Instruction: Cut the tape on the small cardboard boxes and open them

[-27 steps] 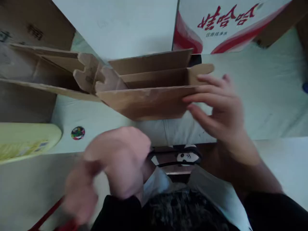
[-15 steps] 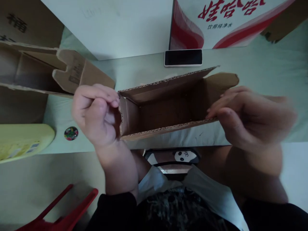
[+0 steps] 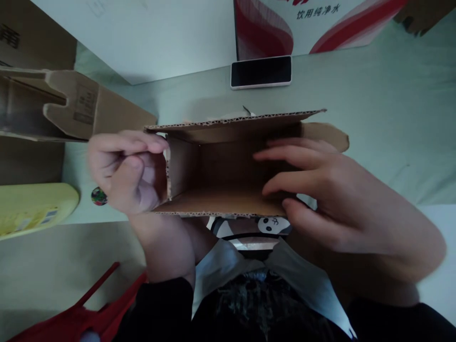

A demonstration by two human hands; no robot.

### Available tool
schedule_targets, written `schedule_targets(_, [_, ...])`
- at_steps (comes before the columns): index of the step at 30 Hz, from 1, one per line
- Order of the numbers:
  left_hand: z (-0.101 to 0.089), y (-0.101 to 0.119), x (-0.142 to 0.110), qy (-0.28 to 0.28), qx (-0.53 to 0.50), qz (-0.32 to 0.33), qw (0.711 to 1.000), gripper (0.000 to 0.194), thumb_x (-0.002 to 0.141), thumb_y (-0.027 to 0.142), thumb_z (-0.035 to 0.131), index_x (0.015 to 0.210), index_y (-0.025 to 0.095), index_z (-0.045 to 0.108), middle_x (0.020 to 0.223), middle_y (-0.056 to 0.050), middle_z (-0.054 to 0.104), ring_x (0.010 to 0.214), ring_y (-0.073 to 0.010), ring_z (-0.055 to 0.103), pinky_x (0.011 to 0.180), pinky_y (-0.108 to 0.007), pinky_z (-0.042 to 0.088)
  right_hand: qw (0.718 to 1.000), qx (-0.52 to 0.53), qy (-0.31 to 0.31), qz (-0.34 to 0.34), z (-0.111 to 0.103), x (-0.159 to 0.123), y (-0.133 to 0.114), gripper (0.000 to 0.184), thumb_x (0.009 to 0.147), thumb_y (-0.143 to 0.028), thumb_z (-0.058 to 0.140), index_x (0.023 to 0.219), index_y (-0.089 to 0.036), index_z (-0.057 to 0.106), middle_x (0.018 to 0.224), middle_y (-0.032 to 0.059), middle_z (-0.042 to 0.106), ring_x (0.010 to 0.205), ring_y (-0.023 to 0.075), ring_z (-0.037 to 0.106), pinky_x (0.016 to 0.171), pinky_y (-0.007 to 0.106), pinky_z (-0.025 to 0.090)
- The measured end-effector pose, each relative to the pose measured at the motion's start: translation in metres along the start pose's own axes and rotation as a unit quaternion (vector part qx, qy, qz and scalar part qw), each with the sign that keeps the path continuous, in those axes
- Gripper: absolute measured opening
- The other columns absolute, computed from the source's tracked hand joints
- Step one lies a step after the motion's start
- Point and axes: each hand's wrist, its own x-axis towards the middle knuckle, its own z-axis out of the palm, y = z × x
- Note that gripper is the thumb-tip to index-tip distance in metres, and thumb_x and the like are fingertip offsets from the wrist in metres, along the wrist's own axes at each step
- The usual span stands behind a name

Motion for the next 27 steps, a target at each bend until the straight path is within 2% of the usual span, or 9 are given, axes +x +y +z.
schedule_targets(2, [0.009,0.004,-0.006,-0.065,-0.010,0.044,0.997,0.031,0.083,0.042,0.088,0.075,0.020,0.067,0.065,0.002,0.069,0.059,-0.0142,0.067,0.058,-0.030,0.058,0.999,-0.023,0.014,0.018,0.004,-0.002,0.000,0.026,0.092,-0.027,0.057,0.106,-0.023,0.078,0.160,0.0127,0.060,0.151,0.0421,0.054,0.120,0.061,0.049])
schedule_targets(5, [0.013,0.009,-0.011,-0.135,0.032,0.030,0.990,0.020,0.090,0.037,0.083,0.085,0.018,0.077,0.084,-0.004,0.081,0.078,-0.0202,0.078,0.074,-0.036,0.065,0.999,-0.032,0.021,0.027,0.008,-0.003,0.001,0.035,0.092,-0.033,0.062,0.124,-0.024,0.072,0.172,0.0136,0.047,0.160,0.0454,0.043,0.125,0.066,0.042])
schedule_targets(9, [0.011,0.011,-0.009,-0.160,0.047,-0.024,0.986,0.023,0.089,0.045,0.083,0.103,0.027,0.080,0.121,-0.001,0.083,0.117,-0.0248,0.077,0.108,-0.044,0.060,0.997,-0.051,0.040,0.038,0.004,-0.004,0.004,0.034,0.098,-0.042,0.058,0.127,-0.027,0.067,0.168,0.0139,0.052,0.159,0.0464,0.044,0.130,0.077,0.028])
schedule_targets(12, [0.012,0.011,-0.007,-0.183,0.037,-0.054,0.981,0.035,0.090,0.058,0.077,0.117,0.035,0.079,0.132,0.004,0.081,0.127,-0.0241,0.074,0.118,-0.047,0.056,0.985,-0.090,0.108,0.103,-0.002,-0.004,0.002,0.034,0.102,-0.049,0.059,0.126,-0.027,0.067,0.170,0.0108,0.049,0.163,0.0471,0.036,0.134,0.075,0.022])
schedule_targets(15, [0.011,0.008,-0.005,-0.212,0.044,-0.051,0.975,0.042,0.091,0.066,0.073,0.123,0.039,0.076,0.141,0.007,0.077,0.137,-0.0252,0.070,0.123,-0.050,0.052,0.944,-0.106,0.215,0.227,-0.003,-0.002,-0.004,0.030,0.105,-0.043,0.056,0.132,-0.034,0.067,0.170,0.0013,0.045,0.163,0.0424,0.037,0.132,0.064,0.037])
schedule_targets(17, [0.008,0.004,-0.003,-0.237,0.056,-0.033,0.969,0.046,0.092,0.070,0.068,0.128,0.042,0.075,0.147,0.010,0.073,0.145,-0.0249,0.065,0.128,-0.049,0.049,0.919,-0.088,0.240,0.299,-0.001,-0.001,-0.007,0.032,0.106,-0.040,0.052,0.135,-0.039,0.066,0.159,0.0029,0.054,0.147,0.0388,0.056,0.114,0.057,0.056])
schedule_targets(19, [0.005,0.002,-0.002,-0.256,0.076,-0.020,0.963,0.052,0.089,0.077,0.068,0.129,0.045,0.074,0.150,0.011,0.071,0.148,-0.0260,0.062,0.129,-0.050,0.048,0.912,-0.052,0.235,0.332,0.002,-0.001,-0.007,0.032,0.105,-0.038,0.053,0.134,-0.038,0.067,0.140,0.0060,0.065,0.125,0.0338,0.071,0.096,0.050,0.064])
schedule_targets(23, [0.005,0.007,-0.005,-0.219,0.140,-0.053,0.964,0.060,0.077,0.088,0.073,0.119,0.045,0.073,0.150,0.007,0.070,0.150,-0.0309,0.060,0.129,-0.054,0.049,0.935,0.071,0.246,0.246,0.009,-0.001,-0.002,0.026,0.099,-0.032,0.066,0.125,-0.032,0.069,0.118,0.0029,0.079,0.108,0.0277,0.078,0.095,0.045,0.062])
schedule_targets(27, [0.011,0.015,-0.009,-0.217,0.135,-0.064,0.965,0.061,0.079,0.088,0.071,0.116,0.039,0.073,0.148,0.005,0.071,0.148,-0.0320,0.061,0.129,-0.055,0.047,0.961,0.105,0.172,0.187,0.010,0.001,0.004,0.027,0.100,-0.043,0.068,0.123,-0.029,0.069,0.113,0.0025,0.083,0.106,0.0257,0.080,0.087,0.042,0.061])
